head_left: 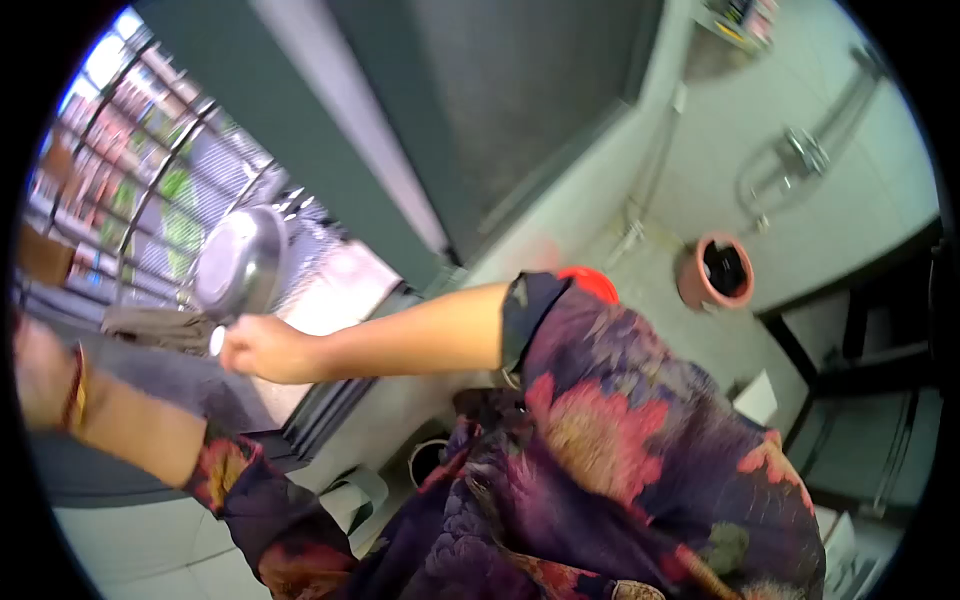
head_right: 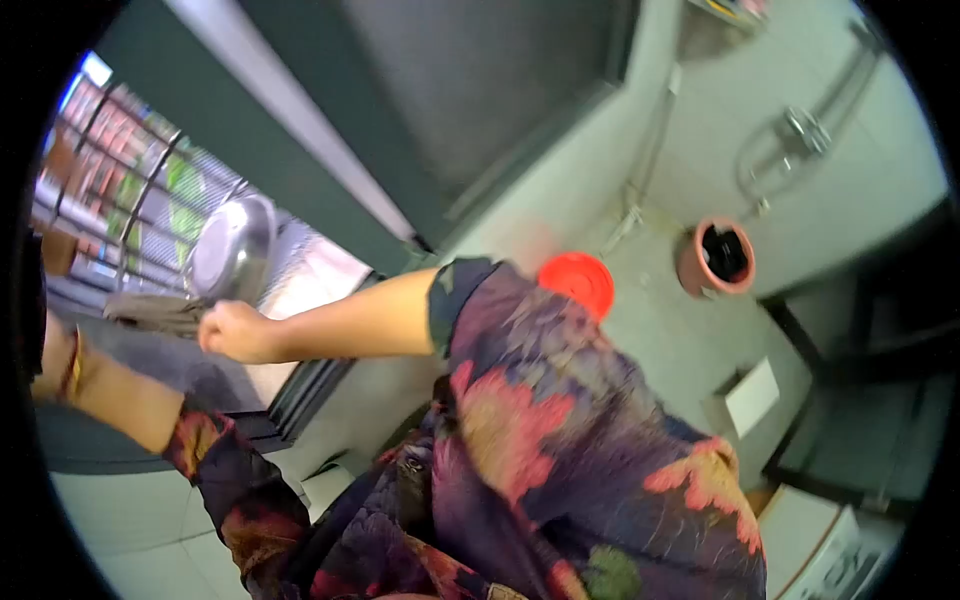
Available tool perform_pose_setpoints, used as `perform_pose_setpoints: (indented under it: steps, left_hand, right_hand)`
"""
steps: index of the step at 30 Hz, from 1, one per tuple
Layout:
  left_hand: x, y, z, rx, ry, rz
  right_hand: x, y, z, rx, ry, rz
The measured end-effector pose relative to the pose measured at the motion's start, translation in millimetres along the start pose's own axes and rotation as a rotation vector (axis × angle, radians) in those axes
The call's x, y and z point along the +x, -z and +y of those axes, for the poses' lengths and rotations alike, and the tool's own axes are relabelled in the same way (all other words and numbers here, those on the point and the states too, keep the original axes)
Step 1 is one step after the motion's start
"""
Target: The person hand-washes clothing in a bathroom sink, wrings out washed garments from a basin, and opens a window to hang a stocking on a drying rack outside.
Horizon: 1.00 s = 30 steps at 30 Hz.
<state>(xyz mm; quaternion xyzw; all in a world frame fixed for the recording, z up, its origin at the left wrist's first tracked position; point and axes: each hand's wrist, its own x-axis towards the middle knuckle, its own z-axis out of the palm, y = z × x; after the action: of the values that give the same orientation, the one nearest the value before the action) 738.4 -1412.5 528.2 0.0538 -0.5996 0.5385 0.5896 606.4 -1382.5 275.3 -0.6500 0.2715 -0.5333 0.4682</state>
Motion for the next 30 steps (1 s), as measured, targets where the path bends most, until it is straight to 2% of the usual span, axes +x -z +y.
perform_pose_setpoints:
  steps: [2, 3, 4, 5, 7, 9, 11, 13, 15, 19, 21, 25, 30]
  left_hand:
    - [-4, 24, 37, -0.614, 0.553, -0.017]
    - [-8, 37, 59, -0.921, 0.758, -0.005]
    - [-8, 50, 93, -1.120, 0.911, -0.024]
    - [-9, 58, 129, -1.135, 0.999, -0.105]
    - [5, 79, 243, -0.855, 1.062, -0.349]
    - [-10, 88, 299, -0.827, 1.264, -0.700]
    - [-13, 90, 368, -1.090, 1.446, -0.874]
    - [-9, 73, 426, -1.143, 1.577, -1.064]
    - [-13, 49, 478, -1.360, 1.488, -1.241]
    - [42, -1, 585, -1.597, 1.354, -1.366]
    - [62, -23, 633, -1.691, 1.135, -1.388]
    - [79, -54, 712, -1.830, 0.983, -1.492]
    - [70, -87, 782, -1.853, 0.841, -1.630]
  right_hand:
    - [-80, 45, -3, -0.046, 0.051, -0.190]
    - [-116, 70, -3, -0.180, 0.062, -0.251]
    - [-161, 103, -10, -0.190, 0.094, -0.265]
    - [-208, 135, -16, -0.158, 0.071, -0.188]
    - [-307, 200, -40, 0.008, -0.426, 0.073]
    - [-402, 256, -54, -0.049, -0.532, 0.461]
    - [-516, 298, -69, -0.076, -0.610, 0.783]
    - [-613, 313, -95, 0.004, -0.672, 1.056]
    - [-693, 314, -115, 0.089, -0.641, 1.299]
    - [-785, 306, -150, 0.148, -0.609, 1.566]
    - [-818, 303, -158, 0.197, -0.537, 1.667]
    - [-866, 310, -169, 0.225, -0.490, 1.812]
    - [-902, 360, -170, 0.222, -0.500, 1.836]
